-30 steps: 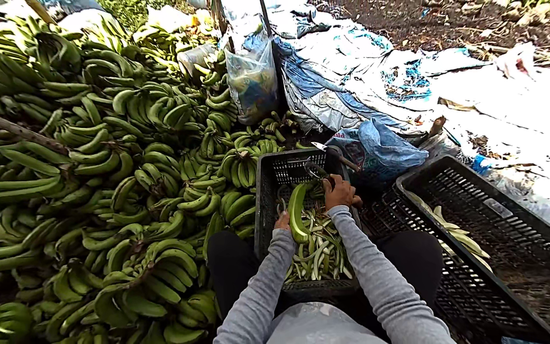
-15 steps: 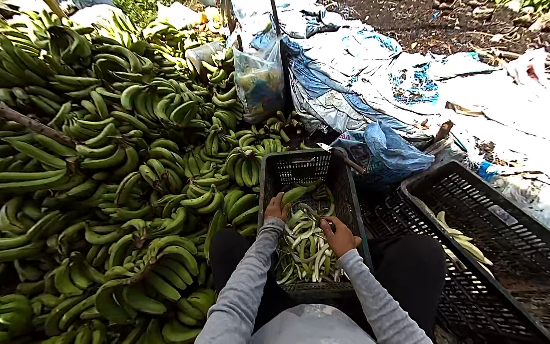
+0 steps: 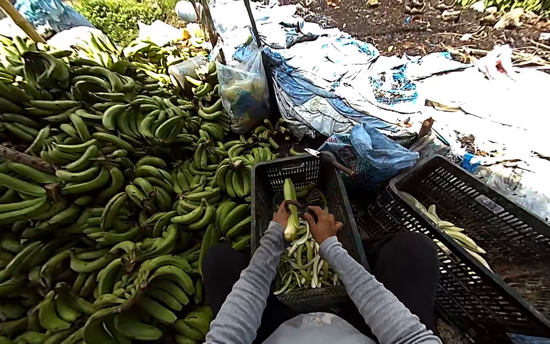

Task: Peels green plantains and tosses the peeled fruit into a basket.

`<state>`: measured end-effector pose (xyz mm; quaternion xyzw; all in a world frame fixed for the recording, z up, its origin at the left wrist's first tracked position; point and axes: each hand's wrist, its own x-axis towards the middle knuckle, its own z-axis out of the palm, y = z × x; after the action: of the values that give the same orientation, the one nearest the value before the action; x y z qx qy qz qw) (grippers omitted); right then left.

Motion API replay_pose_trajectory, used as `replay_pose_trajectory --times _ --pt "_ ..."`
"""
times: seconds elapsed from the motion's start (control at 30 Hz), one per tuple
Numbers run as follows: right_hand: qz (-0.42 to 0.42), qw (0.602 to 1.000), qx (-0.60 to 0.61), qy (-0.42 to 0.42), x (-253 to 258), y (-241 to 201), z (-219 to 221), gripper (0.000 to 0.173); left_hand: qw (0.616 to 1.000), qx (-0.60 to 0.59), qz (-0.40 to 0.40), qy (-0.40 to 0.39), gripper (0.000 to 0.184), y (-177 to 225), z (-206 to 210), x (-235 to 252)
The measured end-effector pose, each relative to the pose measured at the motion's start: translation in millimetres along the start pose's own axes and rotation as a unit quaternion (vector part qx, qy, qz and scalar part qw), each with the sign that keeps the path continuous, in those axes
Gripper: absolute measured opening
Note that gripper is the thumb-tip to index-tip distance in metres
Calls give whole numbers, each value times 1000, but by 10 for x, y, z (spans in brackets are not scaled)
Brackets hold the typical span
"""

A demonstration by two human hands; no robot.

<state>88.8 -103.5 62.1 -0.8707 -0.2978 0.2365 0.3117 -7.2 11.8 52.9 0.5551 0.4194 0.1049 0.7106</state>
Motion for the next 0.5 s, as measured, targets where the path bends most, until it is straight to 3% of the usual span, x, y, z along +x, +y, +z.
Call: replay_pose_trajectory --times 0.07,0.13,0.2,0.27,0.33,0.4,0.47,0.5 --pt "-34 996 -27 82 456 -70 -194 42 992 -11 -85 -91 49 -63 -6 -129" --pt "-85 986 -46 135 742 -189 -391 42 994 -36 -85 -57 48 -98 -2 -268" --pt "-134 982 -59 124 681 -375 -446 43 994 -46 -8 96 51 -90 3 -255" --pt "-107 990 -80 34 385 -461 -319 45 966 -6 121 228 66 -127 -54 -107" --pt "-56 995 -80 -36 18 -366 -101 48 896 5 235 376 72 -159 -47 72" --pt "-18 998 -49 -43 -314 -246 51 48 824 22 269 499 72 5 -2 82" --pt "-11 1000 -18 -10 -514 -198 139 45 761 23 313 567 73 68 -22 145" --pt "-24 1000 -10 12 -510 -205 141 44 756 11 331 565 73 88 -18 154"
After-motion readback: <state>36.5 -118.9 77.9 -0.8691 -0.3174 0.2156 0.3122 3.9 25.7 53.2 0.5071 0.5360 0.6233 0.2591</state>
